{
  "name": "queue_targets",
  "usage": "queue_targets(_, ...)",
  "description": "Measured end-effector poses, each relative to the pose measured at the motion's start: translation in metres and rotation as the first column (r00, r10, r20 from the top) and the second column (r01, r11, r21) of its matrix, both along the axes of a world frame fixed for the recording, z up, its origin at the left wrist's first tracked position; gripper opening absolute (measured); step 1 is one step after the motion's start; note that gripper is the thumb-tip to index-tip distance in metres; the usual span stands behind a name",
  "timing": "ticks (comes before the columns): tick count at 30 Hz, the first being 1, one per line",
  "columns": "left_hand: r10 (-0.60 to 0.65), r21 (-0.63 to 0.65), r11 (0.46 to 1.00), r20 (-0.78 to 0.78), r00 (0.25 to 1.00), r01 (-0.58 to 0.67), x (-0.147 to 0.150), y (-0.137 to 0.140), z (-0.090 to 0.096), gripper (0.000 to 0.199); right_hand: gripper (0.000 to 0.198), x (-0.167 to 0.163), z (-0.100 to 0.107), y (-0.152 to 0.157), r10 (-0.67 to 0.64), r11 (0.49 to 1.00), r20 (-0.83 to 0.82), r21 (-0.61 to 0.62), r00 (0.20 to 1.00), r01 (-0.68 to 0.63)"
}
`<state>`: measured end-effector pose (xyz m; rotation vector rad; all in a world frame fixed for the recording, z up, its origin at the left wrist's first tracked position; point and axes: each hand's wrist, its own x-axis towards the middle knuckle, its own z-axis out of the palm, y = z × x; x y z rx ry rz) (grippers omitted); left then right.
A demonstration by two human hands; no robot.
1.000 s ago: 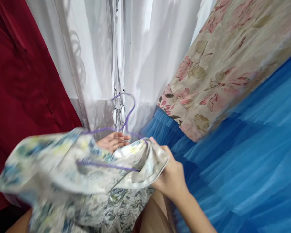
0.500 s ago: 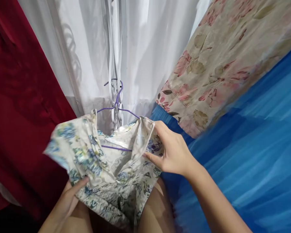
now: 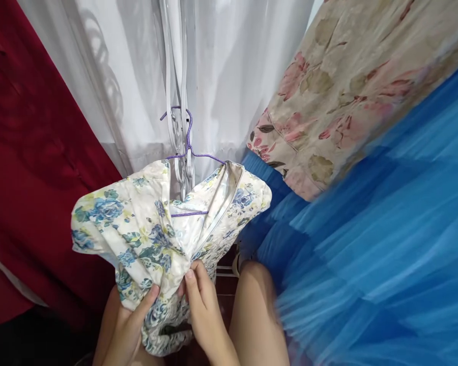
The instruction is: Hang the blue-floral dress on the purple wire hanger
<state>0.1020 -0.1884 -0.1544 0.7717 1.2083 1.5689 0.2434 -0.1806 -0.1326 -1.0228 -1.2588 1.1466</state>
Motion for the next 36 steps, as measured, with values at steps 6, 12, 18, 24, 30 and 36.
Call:
queue_targets(6, 0.287, 0.124, 0.957, -0.271, 0.919, -0.262, -0.002, 0.004, -0.004, 0.071, 0.038, 0.015, 0.012, -0.001, -0.008, 0.999, -0.108, -0.036, 0.994, 0.004)
queue_targets(12, 0.342, 0.470, 0.883, -0.633, 0.694, -0.007, 0.037, 0.006, -0.015, 0.034, 0.033, 0.018, 0.014, -0.013, 0.095, 0.988, -0.112, -0.111, 0.989, -0.107)
queue_targets(18, -0.069, 0.285, 0.865, -0.748, 0.660, 0.413, 0.050, 0.014, 0.010, 0.014, 0.028, 0.044, 0.059, 0.021, 0.124, 0.963, -0.233, -0.205, 0.965, -0.173)
queue_targets(24, -0.151, -0.012, 0.810, -0.970, 0.188, 0.586, 0.054, 0.008, 0.036, 0.027, 0.022, 0.056, 0.163, 0.098, 0.143, 0.989, -0.258, -0.005, 0.956, -0.150)
queue_targets(30, -0.160, 0.061, 0.791, -0.940, 0.302, 0.609, 0.028, 0.036, 0.076, 0.022, 0.021, 0.035, 0.185, 0.093, 0.009, 0.972, -0.052, 0.234, 0.999, 0.004)
queue_targets(36, 0.217, 0.579, 0.689, -0.739, 0.638, 0.436, 0.016, 0.094, 0.165, 0.035, 0.027, 0.031, 0.171, 0.071, -0.065, 0.935, 0.153, 0.356, 0.986, 0.006)
